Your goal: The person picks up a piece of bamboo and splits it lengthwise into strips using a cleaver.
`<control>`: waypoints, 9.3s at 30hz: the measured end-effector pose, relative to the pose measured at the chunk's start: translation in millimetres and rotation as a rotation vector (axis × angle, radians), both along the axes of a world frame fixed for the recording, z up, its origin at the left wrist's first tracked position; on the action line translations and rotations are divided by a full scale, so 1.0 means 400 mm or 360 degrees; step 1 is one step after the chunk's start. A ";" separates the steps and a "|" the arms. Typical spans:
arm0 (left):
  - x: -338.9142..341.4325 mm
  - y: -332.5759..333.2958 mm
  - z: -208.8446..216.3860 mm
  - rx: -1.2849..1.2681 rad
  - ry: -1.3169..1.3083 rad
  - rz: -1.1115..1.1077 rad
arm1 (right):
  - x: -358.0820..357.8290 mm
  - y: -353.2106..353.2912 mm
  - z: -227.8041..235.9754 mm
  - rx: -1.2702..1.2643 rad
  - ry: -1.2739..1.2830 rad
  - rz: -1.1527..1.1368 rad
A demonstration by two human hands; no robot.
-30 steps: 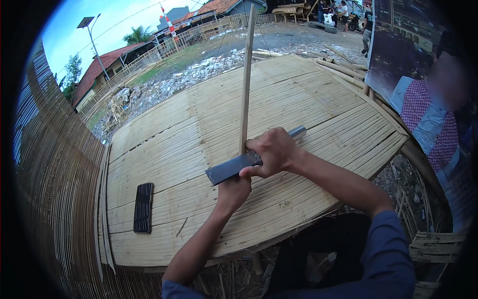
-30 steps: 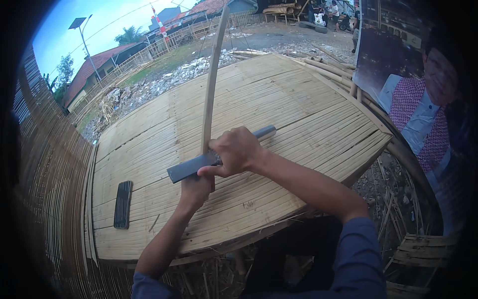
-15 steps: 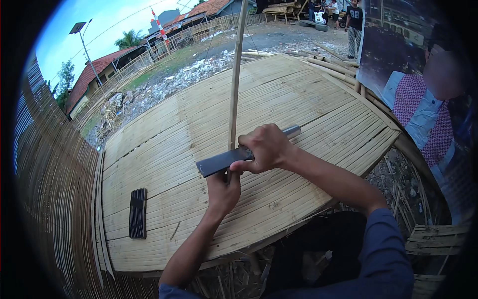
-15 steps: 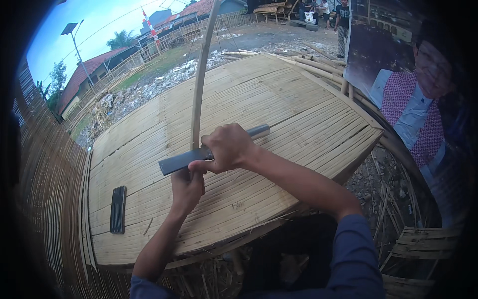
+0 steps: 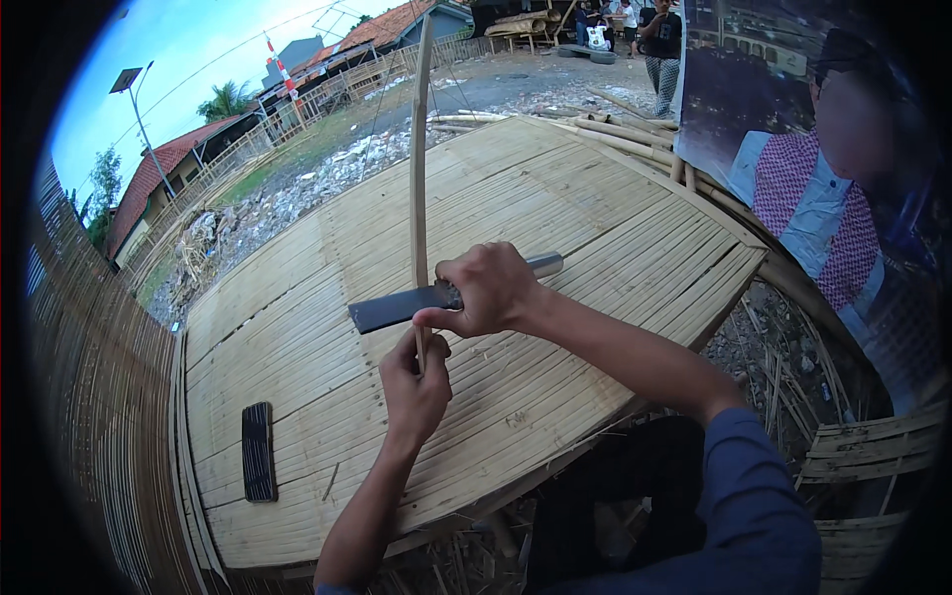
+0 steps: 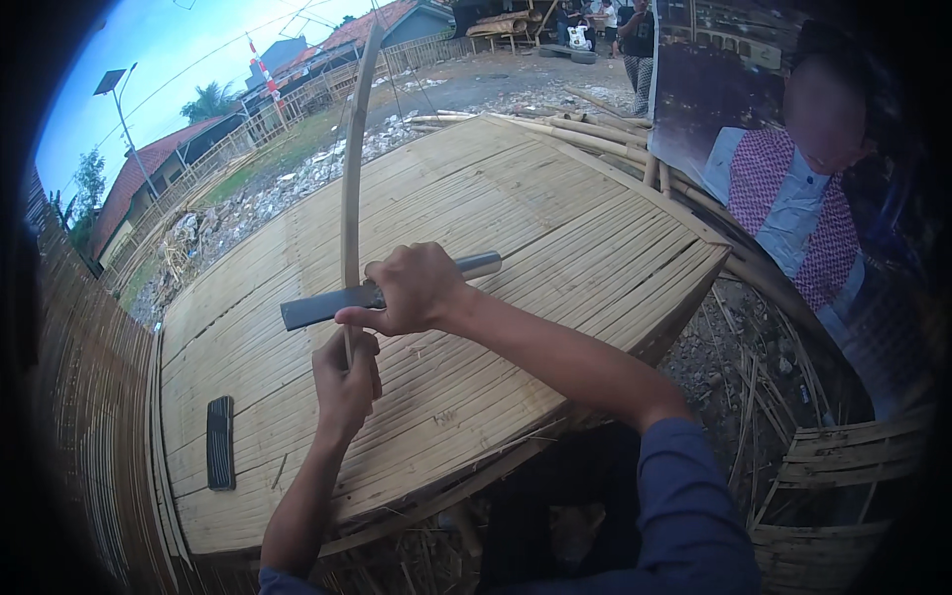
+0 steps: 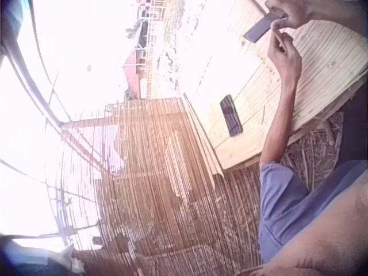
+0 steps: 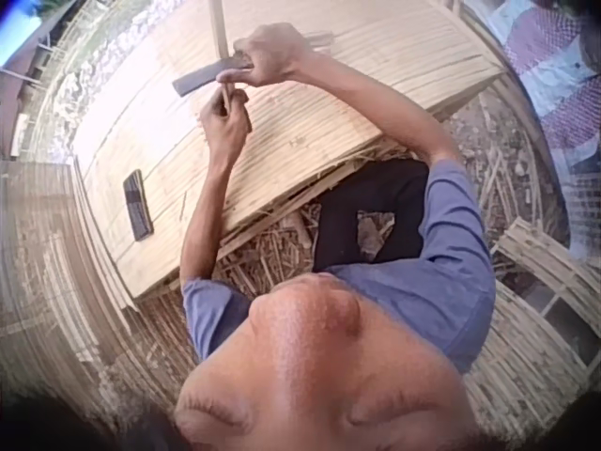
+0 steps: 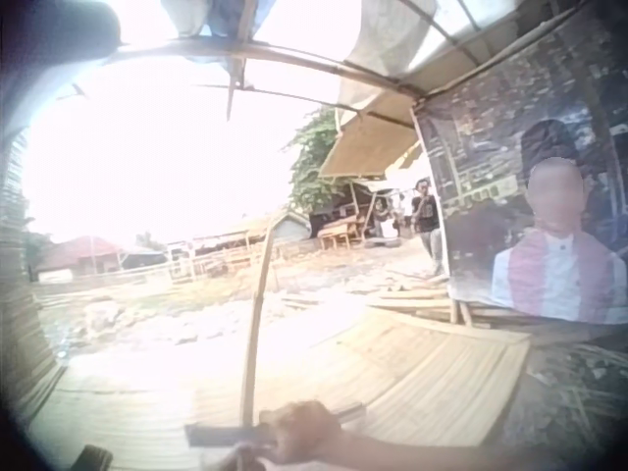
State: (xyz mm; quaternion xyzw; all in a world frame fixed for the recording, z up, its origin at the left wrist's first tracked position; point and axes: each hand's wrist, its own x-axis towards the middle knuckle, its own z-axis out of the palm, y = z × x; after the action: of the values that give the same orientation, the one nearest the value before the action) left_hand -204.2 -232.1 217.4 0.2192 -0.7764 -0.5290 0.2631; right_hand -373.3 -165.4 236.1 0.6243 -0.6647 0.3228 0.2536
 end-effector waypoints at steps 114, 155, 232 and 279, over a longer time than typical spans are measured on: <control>0.004 -0.037 -0.035 0.0159 0.0178 -0.0139 | -0.041 -0.001 -0.016 0.0172 -0.0076 -0.0006; -0.008 -0.041 -0.050 -0.0153 0.0065 -0.0043 | -0.044 0.017 0.007 -0.0016 0.0339 0.0087; -0.006 -0.067 -0.040 0.0304 0.0262 -0.0090 | -0.152 0.025 0.013 0.0046 0.0121 -0.0144; -0.016 -0.058 -0.073 0.0074 0.0374 0.0137 | -0.065 0.017 0.012 0.0011 0.0173 -0.0095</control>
State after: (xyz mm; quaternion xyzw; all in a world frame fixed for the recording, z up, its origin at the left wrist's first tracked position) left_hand -210.6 -255.4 188.2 0.1948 -0.7176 -0.5571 0.3697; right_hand -399.4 -158.6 241.0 0.6217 -0.6692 0.2785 0.2967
